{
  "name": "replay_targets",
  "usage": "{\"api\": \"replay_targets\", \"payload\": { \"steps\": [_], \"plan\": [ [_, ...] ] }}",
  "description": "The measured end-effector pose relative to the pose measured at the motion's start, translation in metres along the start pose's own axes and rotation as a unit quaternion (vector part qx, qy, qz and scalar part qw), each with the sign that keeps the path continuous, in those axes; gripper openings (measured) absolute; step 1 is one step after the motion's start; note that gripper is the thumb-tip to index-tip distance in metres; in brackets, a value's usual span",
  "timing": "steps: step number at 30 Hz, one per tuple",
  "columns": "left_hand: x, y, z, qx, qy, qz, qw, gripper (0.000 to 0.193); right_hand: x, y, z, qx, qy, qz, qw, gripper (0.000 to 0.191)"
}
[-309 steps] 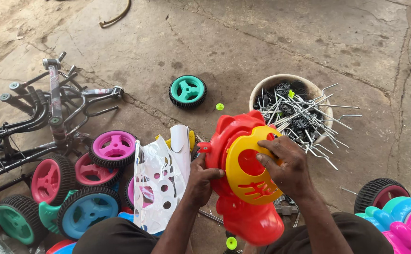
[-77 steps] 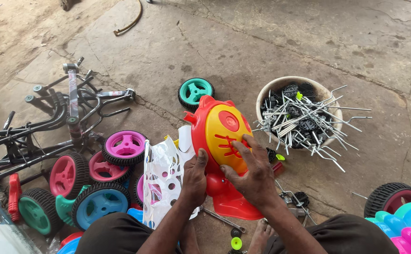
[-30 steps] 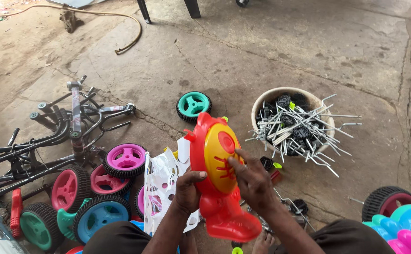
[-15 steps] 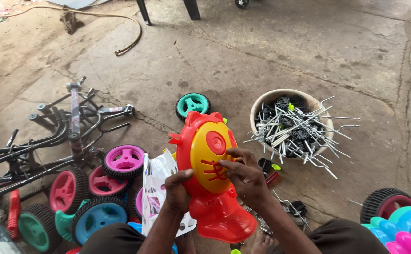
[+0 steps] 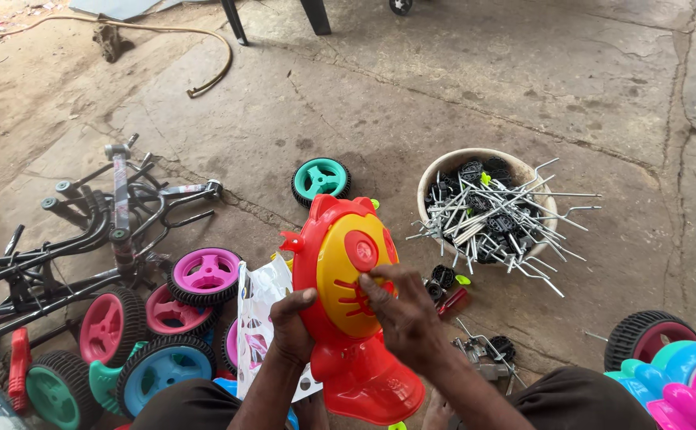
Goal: The person assembles a pink cat-shaped toy by attaching a face piece and applying a sticker. Then, the person assembles a red cat-shaped toy by attaching a yellow face piece and applying a sticker. The person handles plastic toy parts and stickers by hand.
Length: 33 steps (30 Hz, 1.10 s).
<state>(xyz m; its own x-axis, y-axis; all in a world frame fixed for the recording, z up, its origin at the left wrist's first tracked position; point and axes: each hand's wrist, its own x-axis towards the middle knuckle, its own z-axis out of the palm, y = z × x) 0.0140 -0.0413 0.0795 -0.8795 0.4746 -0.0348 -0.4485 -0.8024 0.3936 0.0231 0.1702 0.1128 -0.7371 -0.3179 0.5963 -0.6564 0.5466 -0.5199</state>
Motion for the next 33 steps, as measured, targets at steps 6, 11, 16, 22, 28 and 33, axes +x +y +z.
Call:
{"api": "replay_targets", "payload": {
  "steps": [6,11,16,22,28,33],
  "plan": [
    [-0.001,0.007,0.0,0.052,0.022,-0.013,0.998,0.073,0.003,-0.021,0.007,-0.01,0.03,0.005,1.0,0.048],
    [0.0,0.008,-0.002,0.101,0.032,0.016,0.994,0.063,0.006,-0.024,0.01,0.003,-0.002,0.004,1.0,0.048],
    [0.001,0.005,-0.004,0.079,0.023,0.002,0.997,0.056,0.002,-0.027,0.014,-0.034,-0.016,0.041,0.998,0.058],
    [0.002,0.004,-0.006,0.15,0.043,0.008,0.988,0.055,0.002,-0.029,0.016,-0.043,-0.072,0.07,0.994,0.061],
    [0.007,-0.002,-0.006,0.11,0.039,0.016,0.993,0.053,0.003,-0.033,0.021,-0.046,-0.053,0.106,0.992,0.05],
    [0.01,-0.009,-0.01,0.115,0.05,0.044,0.991,0.052,0.007,-0.034,0.026,-0.053,-0.037,0.137,0.988,0.049]
  ]
}}
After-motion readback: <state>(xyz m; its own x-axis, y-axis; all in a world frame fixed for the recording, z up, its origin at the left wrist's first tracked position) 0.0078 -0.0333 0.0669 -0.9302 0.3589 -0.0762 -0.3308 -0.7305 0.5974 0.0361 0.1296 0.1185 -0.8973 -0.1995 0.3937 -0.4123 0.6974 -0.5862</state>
